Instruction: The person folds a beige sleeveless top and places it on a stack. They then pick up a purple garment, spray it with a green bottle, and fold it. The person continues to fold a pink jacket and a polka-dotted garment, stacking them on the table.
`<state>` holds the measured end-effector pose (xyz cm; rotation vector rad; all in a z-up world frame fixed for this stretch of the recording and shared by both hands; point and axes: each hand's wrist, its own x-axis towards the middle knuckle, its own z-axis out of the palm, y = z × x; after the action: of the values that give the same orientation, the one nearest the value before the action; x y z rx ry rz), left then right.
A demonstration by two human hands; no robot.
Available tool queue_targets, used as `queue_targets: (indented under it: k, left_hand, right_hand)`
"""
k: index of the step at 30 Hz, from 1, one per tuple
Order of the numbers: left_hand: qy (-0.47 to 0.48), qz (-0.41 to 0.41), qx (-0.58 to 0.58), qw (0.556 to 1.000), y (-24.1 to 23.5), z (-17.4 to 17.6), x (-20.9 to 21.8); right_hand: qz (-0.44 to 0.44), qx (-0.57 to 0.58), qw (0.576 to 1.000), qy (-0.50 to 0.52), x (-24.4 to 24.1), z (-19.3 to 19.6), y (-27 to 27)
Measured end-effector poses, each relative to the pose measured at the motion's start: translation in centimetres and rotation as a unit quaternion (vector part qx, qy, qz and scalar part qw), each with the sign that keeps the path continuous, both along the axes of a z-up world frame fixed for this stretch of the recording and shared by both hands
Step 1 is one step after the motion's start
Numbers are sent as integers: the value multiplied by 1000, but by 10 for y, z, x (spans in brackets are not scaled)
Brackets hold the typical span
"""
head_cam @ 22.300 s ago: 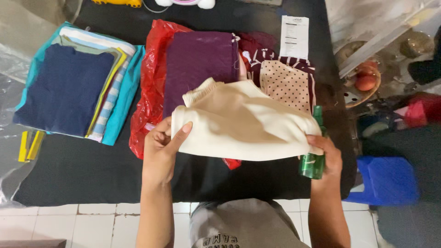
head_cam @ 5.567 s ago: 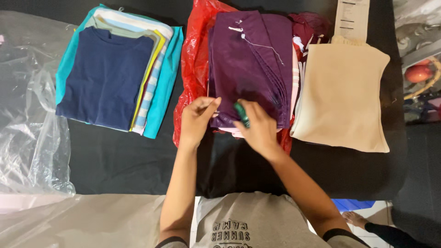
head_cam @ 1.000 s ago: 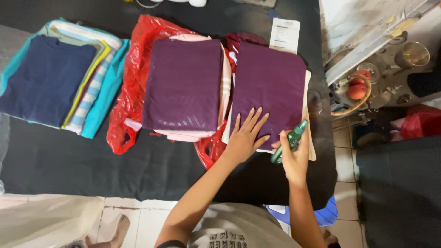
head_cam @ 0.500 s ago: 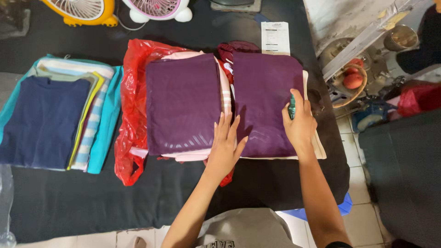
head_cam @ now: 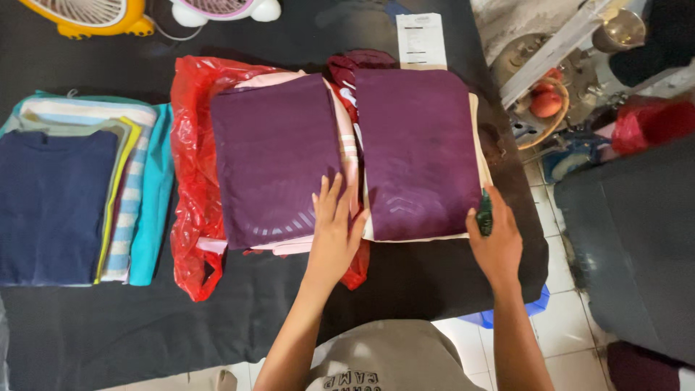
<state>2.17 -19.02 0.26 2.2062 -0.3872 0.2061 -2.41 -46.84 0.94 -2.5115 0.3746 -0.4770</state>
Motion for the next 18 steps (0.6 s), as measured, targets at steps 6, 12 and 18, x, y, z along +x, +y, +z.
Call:
queue_targets:
  k: [6, 12, 18]
  left_hand:
    - [-2, 107, -18, 994, 43, 3, -21]
    - [-25, 176, -7, 984, 78, 10, -36]
    - [1, 201, 5, 980, 105, 19, -43]
  right_hand:
    - [190, 40, 971, -137, 30, 24, 77]
    - [329, -110, 938, 9, 86, 21, 194]
    - [295, -90, 951, -40, 169, 22, 201]
